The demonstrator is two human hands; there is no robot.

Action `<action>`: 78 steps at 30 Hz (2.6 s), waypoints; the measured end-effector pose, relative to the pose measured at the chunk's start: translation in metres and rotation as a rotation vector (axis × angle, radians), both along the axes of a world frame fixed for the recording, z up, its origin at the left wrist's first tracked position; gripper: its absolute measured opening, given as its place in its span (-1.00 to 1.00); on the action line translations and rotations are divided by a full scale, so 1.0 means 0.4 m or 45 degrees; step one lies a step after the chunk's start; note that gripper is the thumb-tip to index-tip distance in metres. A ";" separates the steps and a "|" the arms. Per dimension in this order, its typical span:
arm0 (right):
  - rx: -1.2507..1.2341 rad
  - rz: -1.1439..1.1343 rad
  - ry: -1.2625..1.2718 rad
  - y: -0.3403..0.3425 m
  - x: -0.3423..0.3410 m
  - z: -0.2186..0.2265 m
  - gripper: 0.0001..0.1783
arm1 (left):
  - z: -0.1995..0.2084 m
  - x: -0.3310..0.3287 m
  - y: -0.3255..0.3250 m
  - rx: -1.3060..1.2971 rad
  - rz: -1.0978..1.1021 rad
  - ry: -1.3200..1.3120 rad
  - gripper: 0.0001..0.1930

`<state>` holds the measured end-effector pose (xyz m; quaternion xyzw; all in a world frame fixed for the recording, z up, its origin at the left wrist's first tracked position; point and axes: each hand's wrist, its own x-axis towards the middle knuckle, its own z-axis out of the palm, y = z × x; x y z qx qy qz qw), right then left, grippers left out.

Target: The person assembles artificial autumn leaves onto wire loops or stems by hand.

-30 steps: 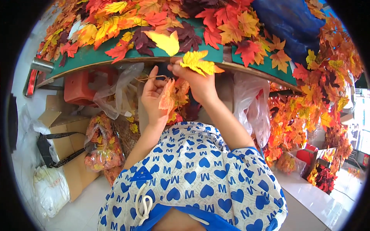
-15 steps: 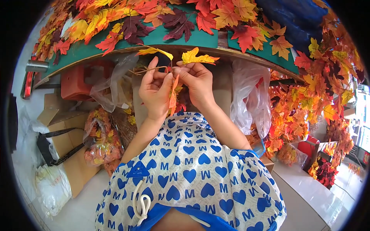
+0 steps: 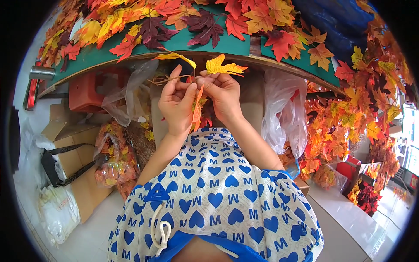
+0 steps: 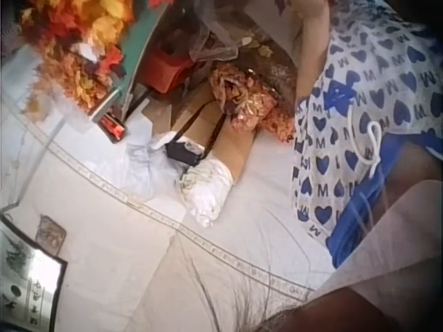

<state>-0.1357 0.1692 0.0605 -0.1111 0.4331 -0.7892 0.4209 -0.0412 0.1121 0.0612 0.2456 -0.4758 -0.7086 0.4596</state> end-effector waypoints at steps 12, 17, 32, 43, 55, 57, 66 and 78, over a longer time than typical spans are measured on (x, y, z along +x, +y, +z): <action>0.013 0.052 0.248 0.008 -0.005 0.010 -0.82 | -0.010 0.012 -0.025 -0.047 -0.118 -0.009 -0.35; 0.166 0.124 0.605 0.034 -0.045 -0.001 -0.77 | -0.006 0.020 -0.032 -0.282 -0.217 -0.231 -0.34; 0.228 0.102 0.657 0.056 -0.009 -0.033 -0.75 | -0.057 0.020 -0.027 -0.351 -0.315 -0.347 -0.37; 0.093 0.276 0.577 0.066 0.013 -0.147 -0.71 | -0.115 0.072 -0.092 0.785 -0.520 0.045 -0.69; -0.233 0.111 3.049 0.155 -0.233 0.028 -0.61 | -0.127 0.083 -0.114 0.522 -0.702 0.127 -0.61; 0.733 -0.426 3.104 0.180 -0.361 0.063 -0.61 | -0.087 0.084 -0.110 0.434 -0.645 0.044 -0.58; 1.734 -0.248 2.960 0.196 -0.695 0.134 -0.72 | -0.023 0.058 -0.080 0.320 -0.531 -0.038 -0.62; 1.591 -1.211 2.931 0.234 -0.620 0.263 -0.88 | -0.030 0.092 -0.061 0.454 -0.372 0.031 -0.72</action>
